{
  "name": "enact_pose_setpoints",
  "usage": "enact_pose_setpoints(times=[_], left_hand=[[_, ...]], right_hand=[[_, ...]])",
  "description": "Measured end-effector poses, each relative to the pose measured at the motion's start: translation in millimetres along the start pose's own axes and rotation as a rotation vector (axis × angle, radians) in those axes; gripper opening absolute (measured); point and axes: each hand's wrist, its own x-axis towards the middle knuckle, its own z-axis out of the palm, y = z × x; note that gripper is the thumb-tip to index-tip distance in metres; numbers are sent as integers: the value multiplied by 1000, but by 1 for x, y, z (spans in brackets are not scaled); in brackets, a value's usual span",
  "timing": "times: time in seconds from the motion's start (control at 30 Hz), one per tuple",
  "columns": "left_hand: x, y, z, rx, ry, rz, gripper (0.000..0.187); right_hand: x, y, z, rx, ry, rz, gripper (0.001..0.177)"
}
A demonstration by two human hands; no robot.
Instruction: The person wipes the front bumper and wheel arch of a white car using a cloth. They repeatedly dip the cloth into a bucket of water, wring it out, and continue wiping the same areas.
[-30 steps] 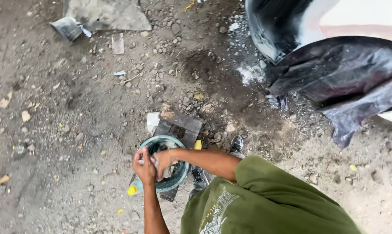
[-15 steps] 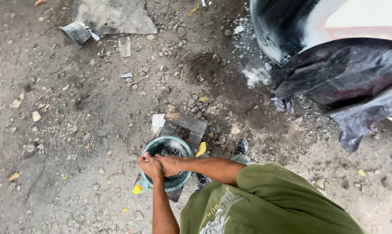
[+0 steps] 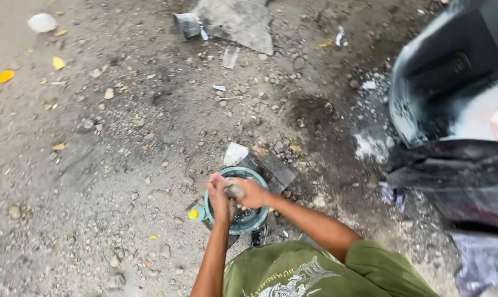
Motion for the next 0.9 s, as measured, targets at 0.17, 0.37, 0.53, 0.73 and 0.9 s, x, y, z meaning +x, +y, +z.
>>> enact_pose_setpoints(times=[0.17,0.37,0.53,0.73,0.9], left_hand=[[-121,124,77,1258,-973,966,72],[-70,124,81,1594,-1259,1641,59],[-35,102,75,1786,-1142,1583,44],[-23,106,95,2108,-922,1053,25],[-42,122,115,2145,-744,733,20]], right_hand=[[-15,9,-49,1043,-440,-14,60],[-15,9,-45,699,-497,-178,63],[4,22,-27,721,-371,29,49],[34,-23,-58,108,15,-231,43],[29,-79,-87,-368,145,-227,55]])
